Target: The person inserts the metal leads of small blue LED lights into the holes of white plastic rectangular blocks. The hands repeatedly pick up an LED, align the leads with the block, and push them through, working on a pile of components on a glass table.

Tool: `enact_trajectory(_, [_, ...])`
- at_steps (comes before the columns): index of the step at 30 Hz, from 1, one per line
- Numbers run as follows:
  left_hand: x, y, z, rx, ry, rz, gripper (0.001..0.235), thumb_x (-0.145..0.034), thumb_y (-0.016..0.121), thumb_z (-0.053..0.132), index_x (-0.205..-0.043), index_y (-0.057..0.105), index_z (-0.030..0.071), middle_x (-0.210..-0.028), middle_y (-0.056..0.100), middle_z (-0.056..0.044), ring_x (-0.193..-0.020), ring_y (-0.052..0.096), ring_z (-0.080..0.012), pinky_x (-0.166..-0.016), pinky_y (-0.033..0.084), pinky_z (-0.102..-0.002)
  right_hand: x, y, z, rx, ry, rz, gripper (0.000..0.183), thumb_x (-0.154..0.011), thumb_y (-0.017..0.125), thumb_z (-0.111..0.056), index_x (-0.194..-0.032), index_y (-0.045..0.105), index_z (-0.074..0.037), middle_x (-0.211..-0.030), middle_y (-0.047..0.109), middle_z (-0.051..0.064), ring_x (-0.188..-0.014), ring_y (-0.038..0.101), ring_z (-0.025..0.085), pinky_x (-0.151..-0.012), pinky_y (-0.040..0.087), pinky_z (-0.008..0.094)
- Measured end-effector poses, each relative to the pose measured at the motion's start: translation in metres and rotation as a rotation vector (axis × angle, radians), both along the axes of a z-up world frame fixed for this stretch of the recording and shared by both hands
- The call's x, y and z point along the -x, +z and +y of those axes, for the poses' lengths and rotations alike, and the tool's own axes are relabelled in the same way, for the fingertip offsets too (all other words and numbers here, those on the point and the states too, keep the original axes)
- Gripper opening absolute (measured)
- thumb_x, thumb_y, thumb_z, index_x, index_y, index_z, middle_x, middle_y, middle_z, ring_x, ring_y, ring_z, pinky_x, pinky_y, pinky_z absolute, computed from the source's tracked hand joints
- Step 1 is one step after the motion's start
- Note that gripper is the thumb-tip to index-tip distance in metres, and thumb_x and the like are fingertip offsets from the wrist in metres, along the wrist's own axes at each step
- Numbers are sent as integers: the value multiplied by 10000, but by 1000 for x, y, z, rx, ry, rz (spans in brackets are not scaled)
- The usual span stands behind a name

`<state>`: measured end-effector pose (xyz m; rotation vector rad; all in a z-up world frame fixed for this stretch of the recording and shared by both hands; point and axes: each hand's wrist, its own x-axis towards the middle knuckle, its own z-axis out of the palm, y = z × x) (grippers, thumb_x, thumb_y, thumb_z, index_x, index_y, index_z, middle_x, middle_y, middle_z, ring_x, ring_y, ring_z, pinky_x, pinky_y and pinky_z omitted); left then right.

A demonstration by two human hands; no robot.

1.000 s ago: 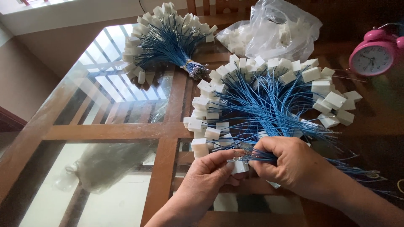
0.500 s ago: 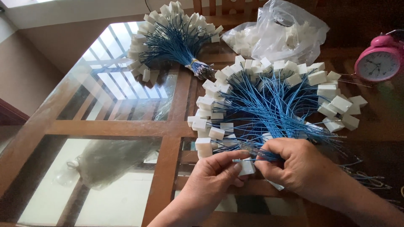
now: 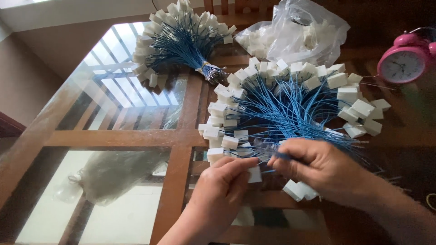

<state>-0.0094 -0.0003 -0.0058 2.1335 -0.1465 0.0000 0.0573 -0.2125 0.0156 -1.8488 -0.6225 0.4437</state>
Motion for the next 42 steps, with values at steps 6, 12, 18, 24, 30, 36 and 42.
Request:
enact_trajectory(6, [6, 10, -9, -454, -6, 23, 269, -890, 650, 172, -1152, 694, 130, -1167, 623, -39, -883, 688, -268, -712, 596, -420, -13, 6, -21, 9, -260, 86, 317, -810, 667, -188, -1010, 828, -3, -839, 711, 99, -746, 676, 199, -645, 591, 311])
enact_trajectory(12, [7, -11, -12, -701, 66, -238, 325, -811, 726, 276, -1107, 627, 187, -1049, 590, -87, -750, 612, -311, -498, 539, -475, -17, -3, -22, -151, -249, 197, 275, -870, 659, -171, -984, 793, 41, -587, 554, 96, -451, 461, 170, -398, 348, 251])
enact_trajectory(18, [10, -5, -48, -527, -162, -309, 361, -813, 753, 306, -1118, 619, 169, -840, 577, -78, -600, 592, -243, -445, 500, -402, -20, -5, -16, -223, -268, 299, 343, -854, 654, -192, -1132, 662, 8, -616, 552, 105, -449, 386, 148, -399, 286, 235])
enact_trajectory(24, [-8, -35, -84, -635, -141, -92, 571, -788, 794, 554, -1029, 558, 93, -861, 606, -141, -679, 643, -372, -521, 515, -499, -20, -8, -19, -319, -240, 301, 257, -877, 648, -191, -1019, 486, -51, -703, 592, 142, -469, 417, 188, -431, 326, 267])
enact_trajectory(30, [-4, -30, -72, -490, 32, -103, 625, -658, 800, 653, -1015, 562, 197, -864, 628, -64, -734, 639, -370, -537, 488, -555, -18, 2, -22, -230, -200, 302, 207, -910, 670, -166, -816, 629, 14, -608, 603, 119, -417, 384, 148, -366, 268, 271])
enact_trajectory(36, [-24, 25, -46, 747, 160, 334, 342, -851, 714, 129, -1178, 653, 47, -846, 708, -107, -599, 588, -121, -440, 474, -230, -23, -14, -24, -188, -187, 265, 211, -897, 690, -152, -810, 646, 36, -578, 601, 143, -400, 406, 163, -356, 262, 266])
enact_trajectory(42, [-28, 48, -45, 897, 188, 455, 157, -884, 712, 58, -1028, 713, -5, -773, 694, -148, -572, 650, -185, -574, 603, -312, -20, -7, -24, -145, -194, 317, 208, -917, 659, -157, -881, 650, 48, -604, 618, 170, -409, 382, 172, -397, 253, 270])
